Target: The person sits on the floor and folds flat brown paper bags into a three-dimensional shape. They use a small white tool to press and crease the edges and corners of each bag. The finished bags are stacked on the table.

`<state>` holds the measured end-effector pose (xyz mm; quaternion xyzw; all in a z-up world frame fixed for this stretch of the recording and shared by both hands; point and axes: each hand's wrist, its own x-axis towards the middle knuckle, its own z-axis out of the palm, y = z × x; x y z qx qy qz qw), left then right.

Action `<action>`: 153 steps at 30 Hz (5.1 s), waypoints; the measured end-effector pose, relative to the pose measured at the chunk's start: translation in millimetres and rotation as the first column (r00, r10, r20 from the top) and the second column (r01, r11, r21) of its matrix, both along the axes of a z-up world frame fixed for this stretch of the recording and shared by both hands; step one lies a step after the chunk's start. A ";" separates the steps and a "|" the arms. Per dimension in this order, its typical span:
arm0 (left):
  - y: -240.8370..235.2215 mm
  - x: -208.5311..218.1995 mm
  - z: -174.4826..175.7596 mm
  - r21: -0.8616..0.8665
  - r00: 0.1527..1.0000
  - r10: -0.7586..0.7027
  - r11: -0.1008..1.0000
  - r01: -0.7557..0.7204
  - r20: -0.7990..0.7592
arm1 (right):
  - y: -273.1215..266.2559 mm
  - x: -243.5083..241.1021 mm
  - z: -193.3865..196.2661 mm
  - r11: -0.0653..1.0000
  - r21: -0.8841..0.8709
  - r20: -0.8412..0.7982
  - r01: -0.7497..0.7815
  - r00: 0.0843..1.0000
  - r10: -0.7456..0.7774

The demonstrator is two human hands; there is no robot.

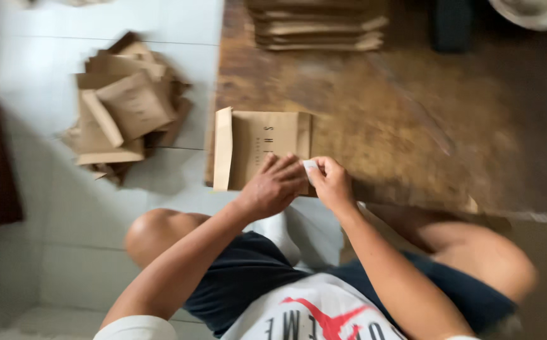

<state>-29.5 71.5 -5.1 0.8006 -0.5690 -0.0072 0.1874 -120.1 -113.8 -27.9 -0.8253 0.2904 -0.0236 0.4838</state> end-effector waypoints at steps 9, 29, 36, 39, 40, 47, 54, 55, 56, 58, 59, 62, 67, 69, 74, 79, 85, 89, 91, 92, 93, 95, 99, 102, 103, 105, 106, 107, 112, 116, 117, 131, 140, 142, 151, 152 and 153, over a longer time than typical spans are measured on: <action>147.4 86.0 43.1 -0.031 0.956 0.272 0.962 -0.270 0.111 | 139.5 126.9 -27.7 0.957 0.143 0.274 -0.252 0.940 0.206; -154.7 235.2 167.7 -0.065 0.925 0.287 0.958 -0.280 0.248 | -31.7 44.9 21.7 0.981 -0.170 0.208 0.090 0.977 -0.053; -159.2 275.4 158.6 0.225 0.970 0.142 0.957 -0.185 0.196 | -31.9 44.1 12.5 0.958 -0.269 0.297 0.102 0.955 -0.018; -151.6 275.8 164.2 0.177 0.965 0.141 0.967 -0.182 0.223 | -31.2 45.1 11.7 0.963 -0.254 0.301 0.094 0.953 -0.014; -148.8 275.1 166.6 0.118 0.953 0.170 0.972 -0.204 0.252 | -30.9 45.1 10.5 0.966 -0.243 0.317 0.094 0.948 -0.013; -141.5 283.1 140.1 -0.178 0.898 0.199 0.974 -0.138 0.392 | -37.8 51.1 4.5 0.953 -0.266 0.292 0.146 0.954 -0.065; -74.2 123.4 118.4 -0.319 0.856 0.176 0.948 -0.013 0.487 | -59.5 35.8 -10.7 0.908 0.346 0.093 0.236 0.954 -0.284; -60.0 98.4 109.6 -0.313 0.903 0.137 0.950 -0.003 0.408 | -66.2 26.7 -15.8 0.873 0.405 0.055 0.272 0.946 -0.321; -44.7 77.3 89.1 -0.292 0.912 0.142 0.956 -0.026 0.385 | -72.1 12.8 -11.1 0.867 0.417 0.021 0.271 0.951 -0.308; -14.9 36.3 52.7 -0.202 0.953 0.120 0.977 -0.064 0.279 | -87.8 -7.7 -0.2 0.889 0.307 -0.047 0.340 0.938 -0.343; -7.8 20.3 49.3 -0.188 0.957 0.127 0.979 -0.079 0.261 | -91.1 -17.7 0.1 0.888 0.312 -0.071 0.336 0.941 -0.331; 2.8 -5.2 36.6 -0.168 0.987 0.126 0.980 -0.108 0.097 | -103.0 -31.4 -3.6 0.930 0.304 -0.033 0.208 0.978 -0.208; -20.8 16.9 0.6 -0.211 0.980 0.166 0.967 -0.140 0.108 | -80.0 -17.2 42.9 0.973 0.212 -0.007 0.091 0.996 -0.091; -39.1 23.8 3.2 -0.232 0.985 0.145 0.965 -0.119 0.095 | -74.9 -13.3 45.4 1.000 0.017 0.036 -0.006 0.999 0.006; -73.2 39.3 10.2 -0.221 0.993 0.069 0.974 -0.047 0.094 | -75.2 -5.8 16.8 0.993 -0.114 -0.009 -0.011 1.000 0.010; -104.0 61.4 -26.9 -0.182 0.991 0.089 0.981 -0.070 0.098 | -83.4 -25.2 -4.3 0.958 0.149 0.002 0.244 0.969 -0.247; -140.7 75.0 -1.1 0.063 0.976 0.186 0.979 -0.194 0.112 | -91.5 -28.6 -28.6 0.962 0.139 0.008 0.234 0.971 -0.237; -149.8 85.1 -3.1 0.262 0.977 0.213 0.942 -0.211 0.024 | -97.7 -32.4 -38.2 0.965 0.138 0.023 0.223 0.973 -0.228; -147.1 86.0 -0.6 0.218 0.984 0.174 0.960 -0.176 0.028 | -91.5 -34.9 -23.4 0.954 0.179 0.009 0.241 0.969 -0.247; -132.6 79.7 -5.3 0.232 0.985 0.170 0.958 -0.169 0.016 | -83.0 -36.8 -4.9 0.951 0.187 -0.008 0.248 0.968 -0.251; -121.9 77.2 -8.3 0.083 0.981 0.099 0.990 -0.114 0.165 | -79.1 -33.9 14.2 0.930 0.276 0.047 0.244 0.963 -0.267; -100.4 69.7 -5.0 -0.057 0.947 0.048 0.998 -0.032 0.318 | -76.9 -28.2 29.2 0.902 0.363 0.100 0.235 0.952 -0.288; -66.5 49.1 4.2 -0.120 1.000 -0.017 0.993 0.018 0.012 | -58.6 -14.2 28.5 0.995 0.070 0.063 0.074 0.995 -0.079; -64.7 46.3 2.3 -0.171 0.999 -0.030 0.985 0.032 0.015 | -41.0 -9.1 41.6 0.968 -0.222 -0.036 -0.116 0.993 0.111; -68.3 51.2 2.3 -0.196 0.996 -0.053 0.978 0.067 0.074 | -38.8 -5.3 45.8 0.922 -0.336 -0.115 -0.194 0.980 0.165; -68.1 51.4 -0.1 -0.144 0.999 -0.035 0.989 0.041 0.041 | -34.2 -8.6 69.5 0.933 -0.290 -0.157 -0.214 0.972 0.175; -66.9 50.3 -1.5 -0.089 1.000 -0.015 0.996 0.016 0.010 | -30.8 -11.1 81.2 0.942 -0.242 -0.199 -0.232 0.962 0.186; -67.6 50.8 -2.5 -0.091 1.000 -0.013 0.996 0.014 0.009 | -30.5 -16.1 74.8 0.941 -0.244 -0.200 -0.235 0.962 0.188; -69.8 50.3 7.7 -0.013 1.000 -0.008 1.000 0.008 0.024 | -24.5 -35.0 49.4 0.974 -0.192 -0.233 -0.120 0.970 0.073; -72.3 51.7 21.3 -0.021 0.997 -0.008 1.000 0.009 0.073 | -21.3 -35.2 42.5 0.977 -0.201 -0.135 -0.065 0.990 0.038; -71.2 50.6 22.2 -0.016 0.999 -0.011 1.000 0.012 0.038 | -20.0 -35.9 42.6 0.981 -0.189 -0.147 -0.051 0.989 0.023; -70.6 47.5 13.0 0.020 1.000 0.016 1.000 -0.015 -0.021 | -57.8 -26.1 13.3 0.982 -0.185 -0.196 0.028 0.978 -0.065; -72.1 50.1 13.2 0.049 0.999 0.012 0.999 -0.009 -0.053 | -89.0 39.8 4.1 0.970 -0.234 0.098 -0.070 0.991 0.095; -72.9 49.8 12.0 0.025 0.998 0.020 1.000 -0.019 -0.055 | -109.5 79.0 -24.2 0.960 -0.279 0.235 -0.038 0.966 0.106; -73.0 58.9 20.7 0.068 0.998 0.035 0.997 -0.032 -0.051 | -105.8 82.2 16.5 0.849 -0.484 0.264 -0.211 0.890 0.371; -72.6 58.3 22.7 0.073 0.998 0.034 0.997 -0.030 -0.060 | -94.3 62.4 25.6 0.852 -0.478 0.257 -0.214 0.893 0.369; -74.0 58.5 24.6 0.115 0.995 0.041 0.993 -0.031 -0.091 | -84.6 43.0 35.7 0.855 -0.482 0.390 -0.190 0.828 0.404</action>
